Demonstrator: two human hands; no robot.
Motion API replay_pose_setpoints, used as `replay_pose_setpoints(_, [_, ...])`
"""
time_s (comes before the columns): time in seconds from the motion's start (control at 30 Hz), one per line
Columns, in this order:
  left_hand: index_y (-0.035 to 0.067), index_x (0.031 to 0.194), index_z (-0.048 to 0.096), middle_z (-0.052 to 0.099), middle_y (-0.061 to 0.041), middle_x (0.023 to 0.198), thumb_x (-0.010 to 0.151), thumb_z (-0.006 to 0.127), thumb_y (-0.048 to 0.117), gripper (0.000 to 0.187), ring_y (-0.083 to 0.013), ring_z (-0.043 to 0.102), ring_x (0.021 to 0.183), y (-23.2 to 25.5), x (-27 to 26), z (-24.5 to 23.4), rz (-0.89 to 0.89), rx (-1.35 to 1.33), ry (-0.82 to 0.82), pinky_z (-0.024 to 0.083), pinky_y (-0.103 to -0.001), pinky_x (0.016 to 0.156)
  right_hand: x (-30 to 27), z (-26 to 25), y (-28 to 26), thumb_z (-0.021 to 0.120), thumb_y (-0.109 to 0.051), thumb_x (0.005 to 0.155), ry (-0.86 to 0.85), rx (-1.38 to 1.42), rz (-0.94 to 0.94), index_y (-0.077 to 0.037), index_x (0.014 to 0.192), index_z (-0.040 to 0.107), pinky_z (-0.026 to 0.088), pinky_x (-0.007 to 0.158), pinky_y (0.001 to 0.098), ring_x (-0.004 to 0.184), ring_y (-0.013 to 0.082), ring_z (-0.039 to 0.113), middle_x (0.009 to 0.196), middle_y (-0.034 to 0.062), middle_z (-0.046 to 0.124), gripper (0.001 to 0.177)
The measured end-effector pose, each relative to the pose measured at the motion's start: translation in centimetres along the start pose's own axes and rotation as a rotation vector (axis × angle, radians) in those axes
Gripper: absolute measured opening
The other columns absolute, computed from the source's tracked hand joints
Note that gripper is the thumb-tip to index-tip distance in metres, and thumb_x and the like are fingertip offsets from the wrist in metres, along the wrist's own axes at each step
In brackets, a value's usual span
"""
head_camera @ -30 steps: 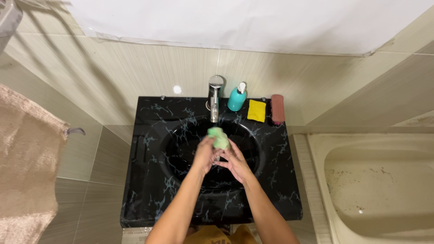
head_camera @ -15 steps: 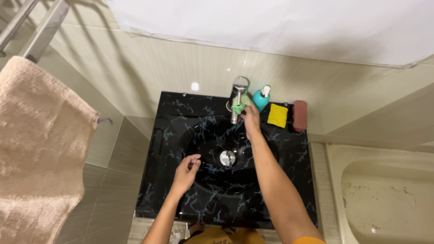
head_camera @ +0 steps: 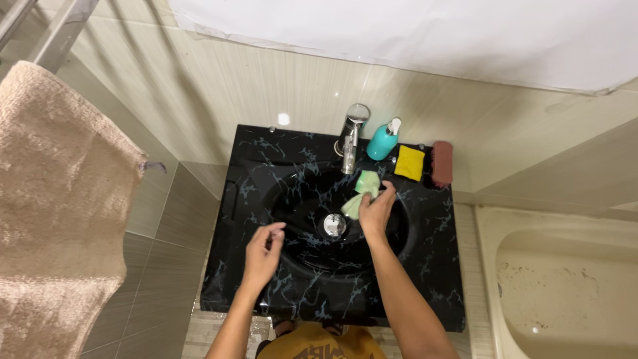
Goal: The person cleans a bathroom sink and faucet by wiping them with a cloth while rearranging items on the countertop, hangs the cloth on a towel rack, and unfolds a towel.
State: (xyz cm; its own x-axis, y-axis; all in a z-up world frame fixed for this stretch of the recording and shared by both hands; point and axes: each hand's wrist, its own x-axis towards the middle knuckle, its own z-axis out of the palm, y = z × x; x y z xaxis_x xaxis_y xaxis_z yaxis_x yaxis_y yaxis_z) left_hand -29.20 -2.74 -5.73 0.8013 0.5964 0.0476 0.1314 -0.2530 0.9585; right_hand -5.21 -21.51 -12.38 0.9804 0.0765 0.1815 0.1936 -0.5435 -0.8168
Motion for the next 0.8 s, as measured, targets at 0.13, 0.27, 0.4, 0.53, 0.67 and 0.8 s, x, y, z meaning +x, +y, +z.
replay_pose_setpoints(0.13, [0.009,0.119,0.073,0.068,-0.006,0.098,0.100,0.062,0.018,0.024,-0.0139,0.063,0.079,-1.2,0.8,-2.9,-0.022,0.160,0.111,0.050,-0.029,0.062,-1.0,1.5,0.0,0.063,-0.006,0.097,-0.008,-0.022,-0.039,-0.006,0.140,0.044,0.051,0.092,0.0472,0.108,0.0411,0.057,0.127,0.0223,0.041,0.048])
replay_pose_setpoints(0.27, [0.006,0.117,0.071,0.067,-0.006,0.096,0.100,0.062,0.016,0.022,-0.0124,0.067,0.078,-2.5,1.2,-4.5,0.033,0.108,0.151,0.054,-0.027,0.063,-0.3,4.2,1.2,0.062,-0.001,0.096,0.037,-0.061,-0.060,-0.007,0.135,0.049,0.051,0.093,0.0466,0.106,0.0404,0.058,0.123,0.0224,0.044,0.041])
replay_pose_setpoints(0.4, [0.005,0.109,0.074,0.068,-0.008,0.090,0.097,0.063,0.012,0.017,-0.0147,0.065,0.068,-2.6,1.0,-3.7,0.052,0.165,0.179,0.051,-0.028,0.056,-1.2,8.5,1.3,0.062,0.007,0.088,-0.048,-0.004,-0.141,-0.008,0.127,0.055,0.053,0.095,0.0434,0.109,0.0377,0.060,0.123,0.0195,0.048,0.042])
replay_pose_setpoints(0.53, [0.004,0.104,0.074,0.068,-0.009,0.091,0.094,0.064,0.008,0.014,-0.0165,0.063,0.063,-2.1,0.7,-3.5,0.085,0.202,0.183,0.050,-0.028,0.054,-4.1,11.7,-0.1,0.055,0.014,0.084,-0.299,0.101,-0.192,-0.011,0.123,0.057,0.058,0.090,0.0389,0.106,0.0330,0.063,0.121,0.0156,0.050,0.046])
replay_pose_setpoints(0.67, [0.003,0.105,0.073,0.068,-0.009,0.093,0.094,0.065,0.006,0.014,-0.0162,0.064,0.066,-2.1,0.5,-3.6,0.131,0.176,0.186,0.051,-0.028,0.056,-7.6,10.3,-2.2,0.060,0.012,0.082,-0.631,0.055,-0.389,-0.015,0.119,0.061,0.055,0.089,0.0404,0.107,0.0326,0.061,0.118,0.0108,0.053,0.045])
replay_pose_setpoints(0.8, [0.004,0.106,0.073,0.068,-0.009,0.094,0.093,0.065,0.007,0.015,-0.0173,0.065,0.066,-1.9,0.4,-3.8,0.131,0.218,0.170,0.052,-0.028,0.057,-9.0,6.4,-2.4,0.060,0.009,0.085,-1.062,-0.017,-0.354,-0.014,0.110,0.061,0.051,0.092,0.0420,0.115,0.0288,0.057,0.117,0.0080,0.053,0.034])
